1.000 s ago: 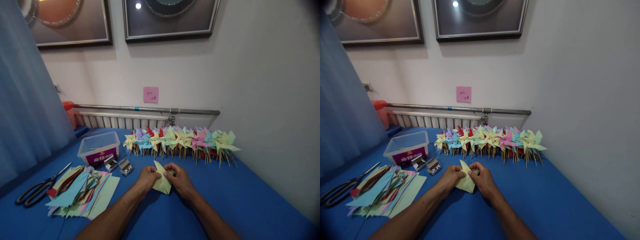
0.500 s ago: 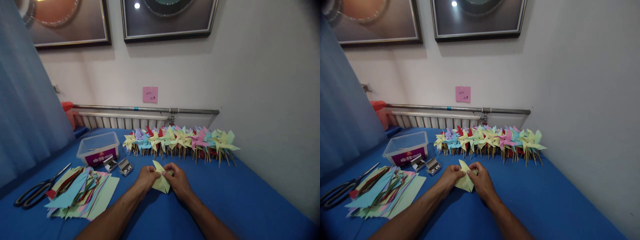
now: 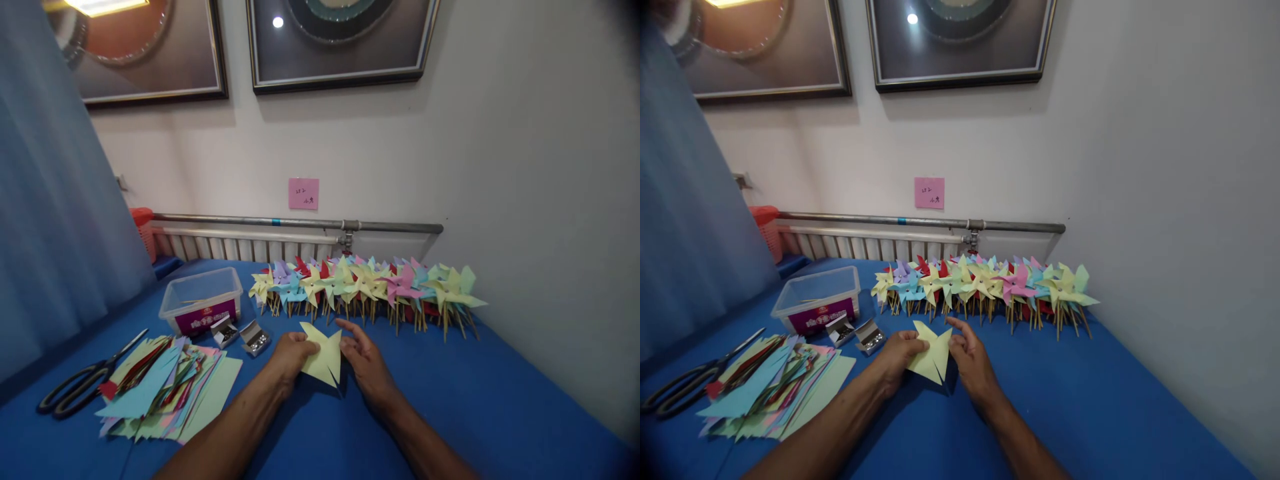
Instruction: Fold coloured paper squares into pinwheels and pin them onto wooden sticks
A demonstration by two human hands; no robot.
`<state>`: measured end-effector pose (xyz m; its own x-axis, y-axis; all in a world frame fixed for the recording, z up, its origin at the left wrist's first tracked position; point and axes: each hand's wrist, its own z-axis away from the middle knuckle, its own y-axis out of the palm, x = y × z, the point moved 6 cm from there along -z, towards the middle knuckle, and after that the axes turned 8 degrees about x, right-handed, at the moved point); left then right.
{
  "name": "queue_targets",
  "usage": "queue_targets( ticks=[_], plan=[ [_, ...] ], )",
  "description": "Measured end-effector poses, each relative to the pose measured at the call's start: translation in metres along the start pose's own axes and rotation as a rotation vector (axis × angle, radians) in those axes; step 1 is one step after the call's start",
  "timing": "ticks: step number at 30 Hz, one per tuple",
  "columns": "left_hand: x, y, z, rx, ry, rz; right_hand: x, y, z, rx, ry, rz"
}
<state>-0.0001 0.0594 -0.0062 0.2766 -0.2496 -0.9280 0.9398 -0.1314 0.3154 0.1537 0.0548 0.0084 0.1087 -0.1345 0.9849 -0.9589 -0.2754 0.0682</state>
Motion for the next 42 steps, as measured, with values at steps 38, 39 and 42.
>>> queue_targets(
  ticks=[38,39,42],
  plan=[
    [0.005,-0.002,-0.006,-0.064,-0.001,-0.073,-0.013,0.008,0.001,-0.058,0.048,0.263],
    [0.005,-0.002,-0.006,-0.062,0.0,-0.077,-0.013,0.008,0.001,-0.066,0.056,0.256],
    [0.005,-0.004,-0.007,-0.074,0.002,-0.092,-0.014,0.01,0.002,-0.099,0.095,0.207]
  ],
)
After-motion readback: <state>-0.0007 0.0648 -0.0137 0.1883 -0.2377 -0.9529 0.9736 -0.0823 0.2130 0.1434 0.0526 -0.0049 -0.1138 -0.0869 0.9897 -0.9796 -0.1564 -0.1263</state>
